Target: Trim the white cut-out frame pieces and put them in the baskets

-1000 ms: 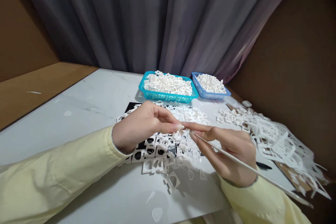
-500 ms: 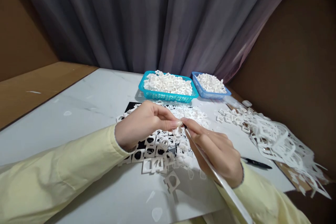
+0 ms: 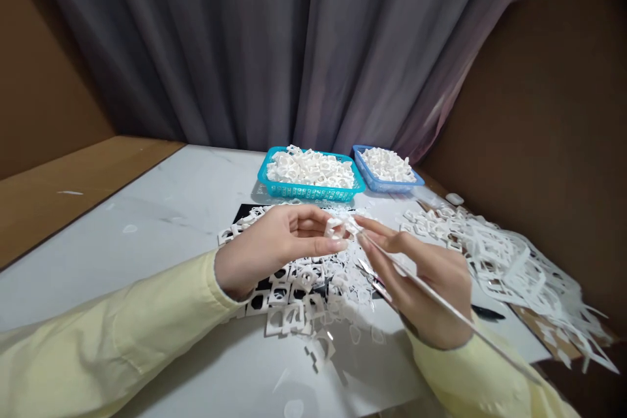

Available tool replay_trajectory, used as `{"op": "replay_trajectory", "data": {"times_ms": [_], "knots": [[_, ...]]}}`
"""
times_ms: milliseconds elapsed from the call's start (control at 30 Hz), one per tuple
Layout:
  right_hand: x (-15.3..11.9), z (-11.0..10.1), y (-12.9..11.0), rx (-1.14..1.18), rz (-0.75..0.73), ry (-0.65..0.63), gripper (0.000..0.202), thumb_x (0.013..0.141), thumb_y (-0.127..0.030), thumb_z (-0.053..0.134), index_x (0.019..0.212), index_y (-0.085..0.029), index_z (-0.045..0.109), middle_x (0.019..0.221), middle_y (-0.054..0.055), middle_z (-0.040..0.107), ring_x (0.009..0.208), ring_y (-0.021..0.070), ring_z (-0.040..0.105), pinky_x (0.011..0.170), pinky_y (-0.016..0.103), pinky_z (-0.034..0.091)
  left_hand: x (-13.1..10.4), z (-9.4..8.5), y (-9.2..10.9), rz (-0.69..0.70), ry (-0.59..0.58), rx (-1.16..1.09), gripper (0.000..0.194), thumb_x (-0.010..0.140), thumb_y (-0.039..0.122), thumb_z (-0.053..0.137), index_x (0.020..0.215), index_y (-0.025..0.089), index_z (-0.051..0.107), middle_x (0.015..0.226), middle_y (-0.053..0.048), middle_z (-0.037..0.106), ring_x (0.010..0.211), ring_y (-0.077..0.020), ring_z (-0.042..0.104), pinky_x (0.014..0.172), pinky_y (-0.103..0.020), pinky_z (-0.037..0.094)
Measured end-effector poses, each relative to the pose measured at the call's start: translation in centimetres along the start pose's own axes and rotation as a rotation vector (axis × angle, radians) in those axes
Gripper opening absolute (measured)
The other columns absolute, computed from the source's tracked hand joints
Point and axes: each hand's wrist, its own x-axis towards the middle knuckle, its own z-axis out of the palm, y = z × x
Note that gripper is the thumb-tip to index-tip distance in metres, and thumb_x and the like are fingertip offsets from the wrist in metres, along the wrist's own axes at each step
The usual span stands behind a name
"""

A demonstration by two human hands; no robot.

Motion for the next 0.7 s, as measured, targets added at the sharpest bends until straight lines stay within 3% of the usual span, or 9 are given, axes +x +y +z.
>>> {"op": "replay_trajectory", "data": {"times_ms": [133,200,333,433,567,700], "knots": [[0.0,-1.8,0.0,-0.075,0.072,0.103,0.006,0.081,-0.021,0.061,0.076,-0.019,0.064,0.073,0.002,0.072,0.06,0.0147,0.068,0.053,0.021,0.053,-0.1,-0.1,0.1,-0.073,-0.04,-0.007,0.02,0.069,0.027,0.072,0.081,0.015,0.061,0.09,-0.006,0.072,0.086,-0.0162,0.065,0.08,-0.027,0.047],[-0.4,-2.5,0.3,-0.09,0.145,0.093,0.011,0.085,-0.023,0.056,0.086,-0.019,0.065,0.068,0.0,0.071,0.05,0.0116,0.064,0.048,0.021,0.051,0.0,-0.2,0.0,-0.093,-0.079,-0.026,0.021,0.07,0.027,0.072,0.082,0.015,0.06,0.095,-0.009,0.072,0.086,-0.0172,0.066,0.081,-0.028,0.048],[-1.2,-3.1,0.9,-0.068,0.23,0.015,0.027,0.093,-0.025,0.039,0.108,-0.018,0.06,0.067,0.0,0.069,0.048,0.0101,0.062,0.048,0.021,0.051,0.0,-0.1,-0.3,-0.108,-0.159,-0.027,0.02,0.072,0.024,0.069,0.085,0.014,0.058,0.097,-0.011,0.071,0.083,-0.0164,0.066,0.079,-0.03,0.048],[-1.0,-3.0,0.9,-0.113,0.077,-0.098,0.03,0.094,-0.024,0.036,0.119,-0.017,0.053,0.07,0.001,0.068,0.052,0.0095,0.062,0.052,0.02,0.05,-0.1,0.3,-0.5,-0.118,-0.214,-0.001,0.017,0.074,0.023,0.067,0.085,0.014,0.058,0.094,-0.009,0.07,0.076,-0.0142,0.064,0.075,-0.029,0.048],[0.3,-1.9,0.7,-0.162,-0.203,-0.34,0.018,0.091,-0.028,0.047,0.091,-0.015,0.06,0.065,0.003,0.062,0.051,0.0109,0.057,0.048,0.021,0.042,-0.4,0.9,-0.4,-0.11,-0.261,0.044,0.011,0.075,0.018,0.064,0.083,0.014,0.058,0.072,0.0,0.064,0.069,-0.0111,0.059,0.068,-0.024,0.045],[1.1,-1.1,0.6,-0.09,-0.226,-0.449,0.017,0.091,-0.022,0.043,0.084,-0.015,0.056,0.063,0.002,0.055,0.05,0.0103,0.049,0.047,0.021,0.037,-0.8,1.3,-0.1,-0.069,-0.165,0.055,0.012,0.074,0.016,0.063,0.082,0.016,0.055,0.068,0.002,0.063,0.066,-0.0104,0.057,0.063,-0.023,0.044]]}}
